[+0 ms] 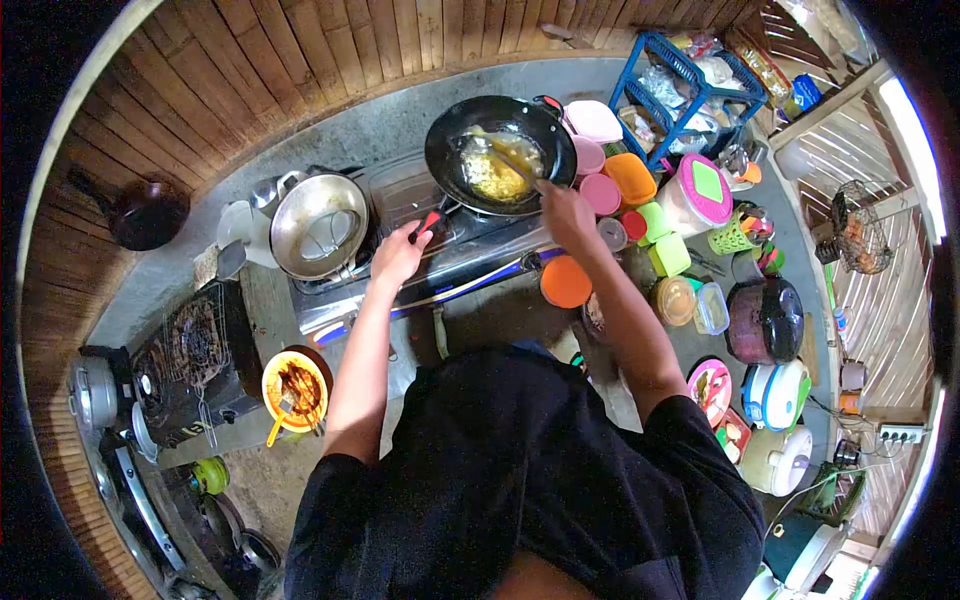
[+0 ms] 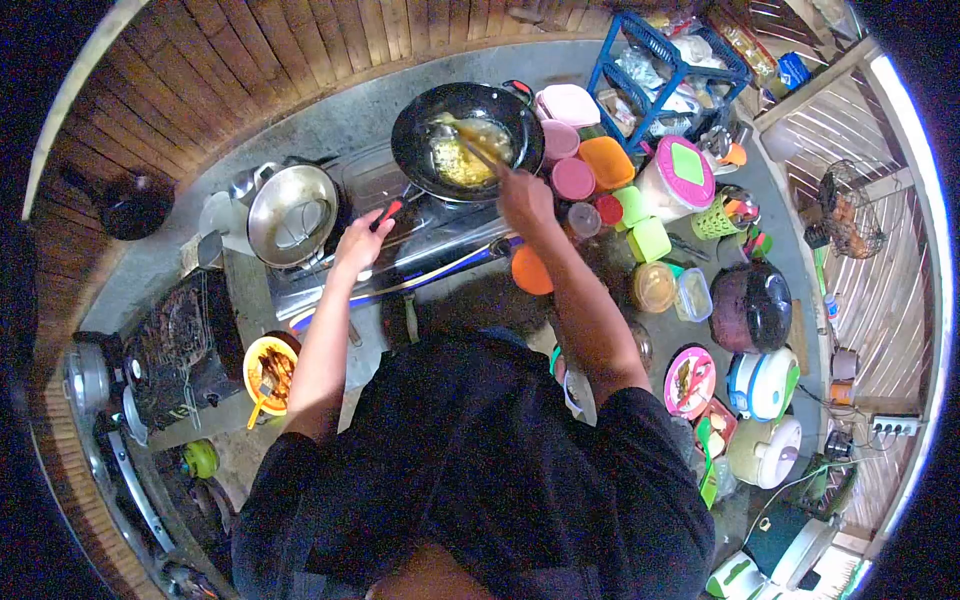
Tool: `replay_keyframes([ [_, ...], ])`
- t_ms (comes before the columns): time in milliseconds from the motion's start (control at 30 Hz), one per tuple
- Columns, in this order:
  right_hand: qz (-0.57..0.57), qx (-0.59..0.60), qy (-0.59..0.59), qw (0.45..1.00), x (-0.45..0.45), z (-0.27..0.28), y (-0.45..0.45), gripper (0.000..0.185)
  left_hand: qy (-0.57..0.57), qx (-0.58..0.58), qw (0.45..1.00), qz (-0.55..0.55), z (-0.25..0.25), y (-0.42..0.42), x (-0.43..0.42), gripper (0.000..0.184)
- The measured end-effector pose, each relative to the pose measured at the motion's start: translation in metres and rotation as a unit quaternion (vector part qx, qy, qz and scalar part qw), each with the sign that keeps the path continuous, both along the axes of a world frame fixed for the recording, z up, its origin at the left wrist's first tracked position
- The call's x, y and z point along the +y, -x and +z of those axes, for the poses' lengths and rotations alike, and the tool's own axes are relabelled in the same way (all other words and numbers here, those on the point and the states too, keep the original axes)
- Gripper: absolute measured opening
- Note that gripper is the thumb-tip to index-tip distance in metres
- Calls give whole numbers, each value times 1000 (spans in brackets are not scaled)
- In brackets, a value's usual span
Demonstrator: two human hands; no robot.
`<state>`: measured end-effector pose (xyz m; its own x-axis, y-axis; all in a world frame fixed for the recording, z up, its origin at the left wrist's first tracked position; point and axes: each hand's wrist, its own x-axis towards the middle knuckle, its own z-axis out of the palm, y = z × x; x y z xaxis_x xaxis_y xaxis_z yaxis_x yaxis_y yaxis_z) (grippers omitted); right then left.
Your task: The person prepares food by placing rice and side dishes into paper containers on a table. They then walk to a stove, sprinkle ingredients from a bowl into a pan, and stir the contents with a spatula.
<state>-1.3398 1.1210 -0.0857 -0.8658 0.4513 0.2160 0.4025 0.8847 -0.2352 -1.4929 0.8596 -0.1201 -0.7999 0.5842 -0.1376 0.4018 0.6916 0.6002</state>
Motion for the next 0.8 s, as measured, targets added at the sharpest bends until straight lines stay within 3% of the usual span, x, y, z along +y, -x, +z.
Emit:
replay_keyframes([
  [67,-49,-24,44,998,25,-3,-3,29,3,-3,1000,-1,3,0,0,41],
  [167,-34,-22,-9,999,85,-27,-11,29,2,-18,1000,-7,-1,5,-1,41],
  [333,-55,16,8,998,88,-10,-27,24,2,-6,1000,-5,0,7,-1,41],
  [467,-7,28,9,1000,106,-54,-18,24,-4,-20,1000,-5,-6,11,-1,40],
  [533,48,-71,177,981,96,-49,-12,24,-13,-14,1000,-15,-5,11,-1,39],
  [633,53,-33,273,960,70,-22,-14,23,10,-4,1000,0,3,7,-1,39],
  [767,74,22,234,969,69,-12,-24,21,28,-35,999,10,7,5,0,39],
  [800,85,57,160,982,69,-5,-28,22,18,-21,1000,8,5,6,-1,38],
])
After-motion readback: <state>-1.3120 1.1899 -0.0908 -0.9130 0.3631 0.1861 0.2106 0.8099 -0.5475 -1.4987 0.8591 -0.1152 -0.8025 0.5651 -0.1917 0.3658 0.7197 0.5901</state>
